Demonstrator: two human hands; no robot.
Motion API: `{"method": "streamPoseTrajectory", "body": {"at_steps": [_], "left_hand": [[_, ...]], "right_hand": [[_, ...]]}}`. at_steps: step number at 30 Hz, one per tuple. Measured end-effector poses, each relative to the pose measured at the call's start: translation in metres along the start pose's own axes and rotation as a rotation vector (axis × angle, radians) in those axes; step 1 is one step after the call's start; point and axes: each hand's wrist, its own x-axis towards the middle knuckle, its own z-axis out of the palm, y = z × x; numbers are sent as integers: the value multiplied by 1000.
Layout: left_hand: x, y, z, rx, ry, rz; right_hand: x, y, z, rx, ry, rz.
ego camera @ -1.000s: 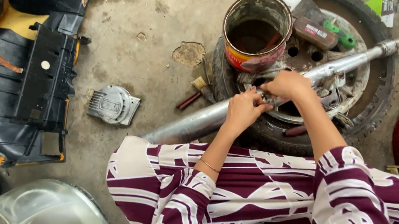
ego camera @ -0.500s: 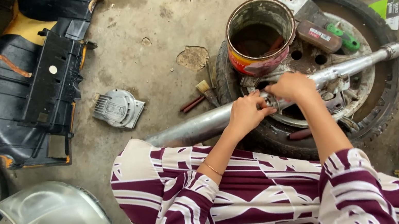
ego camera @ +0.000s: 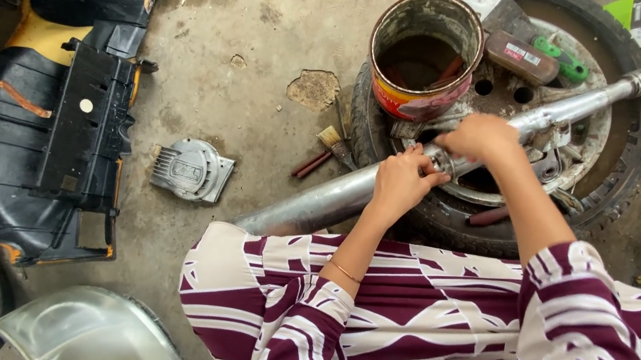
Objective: The person scrubs a long silver metal pipe with a small abrasive pad while sitting on the floor. They hold the pipe steady with one hand and scrub the surface with the other, occasionally dipping the pad into a nearby bucket of liquid.
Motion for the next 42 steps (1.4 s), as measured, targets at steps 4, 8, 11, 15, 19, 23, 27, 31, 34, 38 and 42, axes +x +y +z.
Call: {"method": "streamPoseTrajectory", "body": {"at_steps": [4, 8, 11, 15, 19, 23, 27, 31, 34, 38, 42], "left_hand": [[-1, -4, 4, -1, -18, -10], [0, 0, -2, 15, -4, 1], [4, -3, 6, 40, 5, 2], [2, -11, 15, 71, 17, 20], [5, -10, 13, 102, 38, 22], [3, -12, 16, 98, 43, 5], [3, -7, 9, 112, 48, -1], [3, -5, 8, 89, 34, -27], [4, -4, 2, 41, 21, -83], [5, -4, 7, 59, 28, -50], [13, -18, 16, 59, 36, -77]], "right_hand": [[-4, 7, -3, 68, -61, 6], [13, 2, 12, 3, 49, 9], [-19, -2, 7, 6, 40, -12], [16, 37, 36, 137, 269, 53], [-19, 30, 60, 218, 231, 22], [-30, 34, 83, 367, 381, 80], [-46, 27, 83, 365, 371, 69], [-36, 45, 93, 438, 406, 41], [-5, 55, 116, 547, 623, 108], [-20, 44, 123, 483, 452, 45], [-10, 66, 118, 656, 602, 118]]}}
